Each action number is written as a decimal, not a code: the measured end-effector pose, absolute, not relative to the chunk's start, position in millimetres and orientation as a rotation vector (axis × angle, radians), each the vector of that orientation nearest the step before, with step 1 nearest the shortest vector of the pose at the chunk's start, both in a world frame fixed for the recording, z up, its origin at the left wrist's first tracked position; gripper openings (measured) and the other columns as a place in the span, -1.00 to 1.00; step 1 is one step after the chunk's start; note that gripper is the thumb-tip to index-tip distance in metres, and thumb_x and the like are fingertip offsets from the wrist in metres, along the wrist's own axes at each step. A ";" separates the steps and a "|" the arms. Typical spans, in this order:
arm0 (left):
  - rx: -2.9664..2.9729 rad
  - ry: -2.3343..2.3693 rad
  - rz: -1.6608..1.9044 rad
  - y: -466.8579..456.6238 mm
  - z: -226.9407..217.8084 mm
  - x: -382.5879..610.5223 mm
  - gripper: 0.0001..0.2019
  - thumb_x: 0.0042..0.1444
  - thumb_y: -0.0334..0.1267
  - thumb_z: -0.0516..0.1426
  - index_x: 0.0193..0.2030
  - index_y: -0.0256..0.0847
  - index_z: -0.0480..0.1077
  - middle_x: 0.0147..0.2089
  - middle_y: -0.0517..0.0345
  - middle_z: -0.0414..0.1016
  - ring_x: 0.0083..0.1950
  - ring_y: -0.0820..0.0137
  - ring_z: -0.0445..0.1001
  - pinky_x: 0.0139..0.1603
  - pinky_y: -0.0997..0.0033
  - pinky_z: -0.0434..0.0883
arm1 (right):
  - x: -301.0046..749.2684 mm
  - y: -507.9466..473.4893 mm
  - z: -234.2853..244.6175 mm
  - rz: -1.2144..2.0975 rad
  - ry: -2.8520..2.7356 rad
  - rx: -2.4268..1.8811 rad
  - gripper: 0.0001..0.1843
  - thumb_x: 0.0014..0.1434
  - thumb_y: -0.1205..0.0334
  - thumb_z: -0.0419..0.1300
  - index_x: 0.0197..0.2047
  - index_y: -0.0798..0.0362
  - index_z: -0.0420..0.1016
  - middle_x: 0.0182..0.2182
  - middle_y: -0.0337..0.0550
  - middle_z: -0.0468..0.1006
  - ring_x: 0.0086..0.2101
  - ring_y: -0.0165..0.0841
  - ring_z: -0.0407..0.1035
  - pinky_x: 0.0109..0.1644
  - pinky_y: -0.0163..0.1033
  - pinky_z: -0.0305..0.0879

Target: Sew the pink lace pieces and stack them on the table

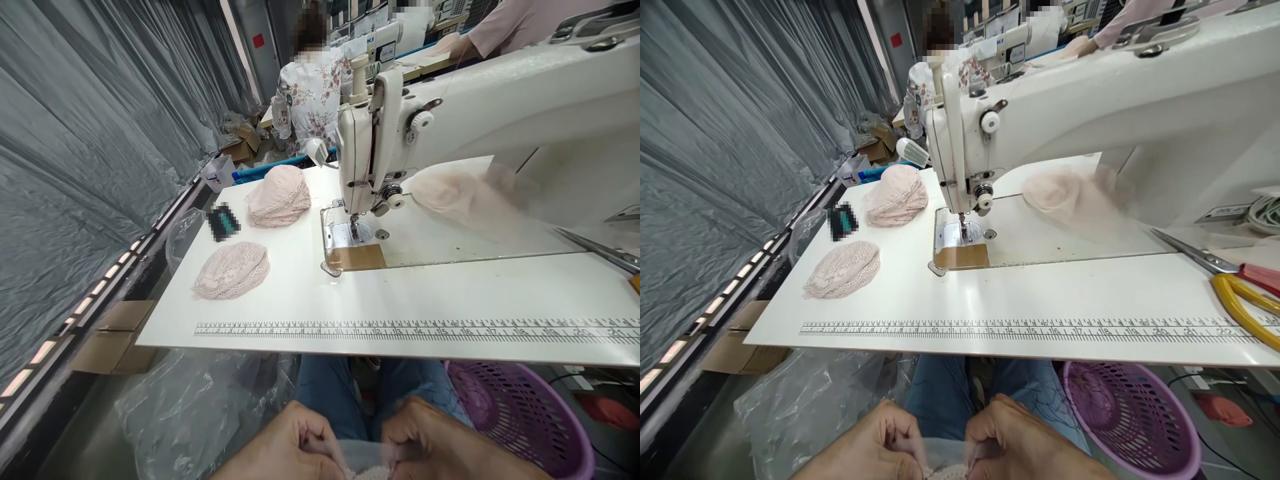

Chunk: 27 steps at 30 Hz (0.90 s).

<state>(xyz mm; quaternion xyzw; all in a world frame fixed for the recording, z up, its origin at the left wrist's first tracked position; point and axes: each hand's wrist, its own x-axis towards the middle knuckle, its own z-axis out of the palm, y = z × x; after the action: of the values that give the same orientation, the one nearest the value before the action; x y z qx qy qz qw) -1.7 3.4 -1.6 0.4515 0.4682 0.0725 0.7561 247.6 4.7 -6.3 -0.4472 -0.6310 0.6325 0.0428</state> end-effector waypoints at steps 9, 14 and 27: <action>1.041 1.046 0.094 4.9 -0.9 -3.3 -0.59 -0.19 0.02 0.40 -0.33 -0.30 0.62 -0.37 0.01 0.60 -0.44 0.45 0.48 -0.44 0.58 0.27 | 252.7 13.4 -11.2 2.163 -1.743 -1.026 -0.74 0.02 0.09 0.32 -0.35 0.12 0.70 -0.57 -0.22 0.51 -0.52 -0.44 0.33 -0.47 -0.41 0.14; 0.974 1.050 0.121 5.6 3.8 1.0 -0.59 -0.26 0.02 0.42 -0.37 -0.28 0.62 -0.40 0.04 0.59 -0.42 0.44 0.48 -0.36 0.56 0.33 | 251.7 12.3 -10.1 2.153 -1.752 -0.999 -0.70 0.01 0.04 0.32 -0.35 0.12 0.69 -0.58 -0.25 0.47 -0.53 -0.46 0.28 -0.47 -0.42 0.14; 0.999 1.027 0.245 7.2 -3.3 -14.5 -0.56 -0.28 0.03 0.43 -0.33 -0.27 0.61 -0.46 0.18 0.51 -0.46 0.51 0.38 -0.41 0.59 0.28 | 246.1 28.5 11.7 2.152 -1.725 -0.917 -0.50 0.00 -0.20 0.32 -0.49 0.15 0.60 -0.60 -0.30 0.27 -0.53 -0.49 0.13 -0.48 -0.41 0.04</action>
<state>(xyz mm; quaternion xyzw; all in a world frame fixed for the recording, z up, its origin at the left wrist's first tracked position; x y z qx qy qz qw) -14.5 7.2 -3.3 0.4565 0.4694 0.1120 0.7475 246.1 28.5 11.7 -0.3133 -0.5893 0.7353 0.1174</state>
